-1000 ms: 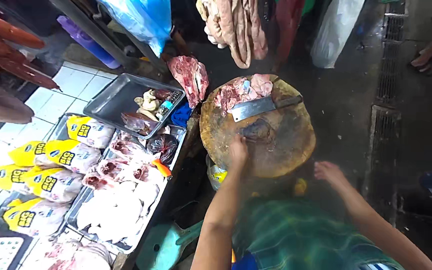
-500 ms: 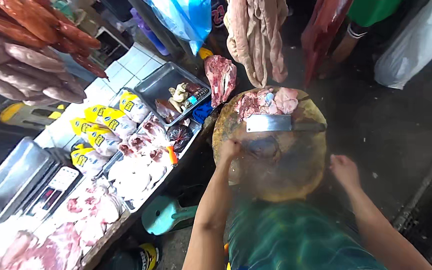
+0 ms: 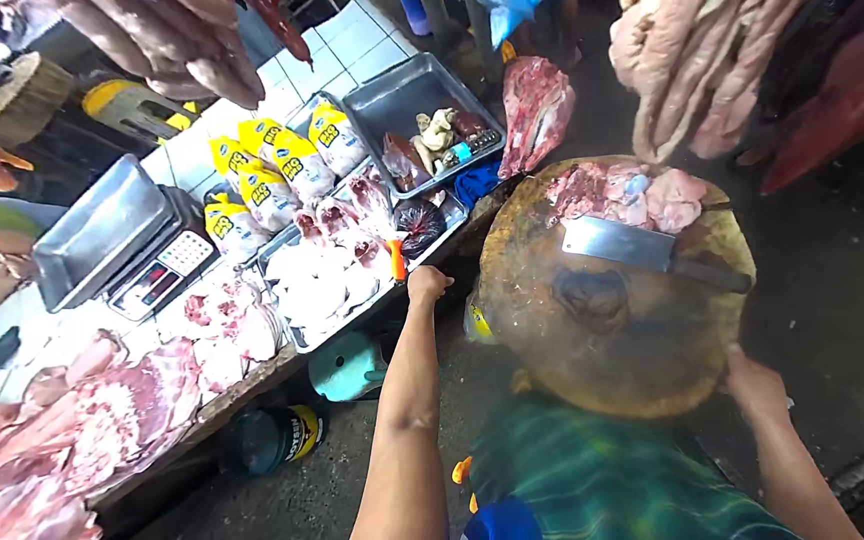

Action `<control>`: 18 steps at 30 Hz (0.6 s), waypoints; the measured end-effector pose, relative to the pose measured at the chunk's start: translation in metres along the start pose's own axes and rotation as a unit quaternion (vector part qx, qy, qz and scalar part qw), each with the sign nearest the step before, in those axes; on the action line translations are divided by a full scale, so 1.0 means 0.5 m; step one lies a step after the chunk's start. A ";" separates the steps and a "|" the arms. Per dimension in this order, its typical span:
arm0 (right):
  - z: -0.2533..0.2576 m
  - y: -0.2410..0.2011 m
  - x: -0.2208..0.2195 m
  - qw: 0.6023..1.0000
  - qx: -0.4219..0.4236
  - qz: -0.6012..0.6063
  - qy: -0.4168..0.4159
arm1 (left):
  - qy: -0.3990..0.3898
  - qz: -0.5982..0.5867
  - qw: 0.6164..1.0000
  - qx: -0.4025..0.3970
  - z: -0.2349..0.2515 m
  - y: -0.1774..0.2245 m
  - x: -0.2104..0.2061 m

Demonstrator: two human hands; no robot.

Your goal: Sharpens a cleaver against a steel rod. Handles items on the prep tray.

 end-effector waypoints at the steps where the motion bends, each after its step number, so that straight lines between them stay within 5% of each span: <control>1: 0.000 -0.005 0.001 1.000 -0.001 0.008 0.002 | -0.002 -0.002 1.000 -0.009 0.012 -0.001 -0.002; 9: -0.012 -0.060 0.011 0.996 0.006 -0.088 0.030 | -0.086 -0.094 0.991 -0.032 0.045 -0.011 -0.051; 15: -0.021 -0.056 0.003 0.995 -0.007 -0.093 0.020 | -0.060 -0.207 0.976 -0.005 0.048 -0.029 -0.072; 18: -0.053 -0.109 0.031 0.981 0.036 -0.180 0.071 | -0.173 -0.300 0.938 -0.011 -0.016 0.012 -0.134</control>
Point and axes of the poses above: each hand's wrist, its own z-axis towards the middle knuckle, its own x-axis out of the back of the hand, y = z × x, the point moved 10 cm from there along z, towards the middle knuckle, and after that the axes turned 4 degrees about x, right-handed, at the moved point
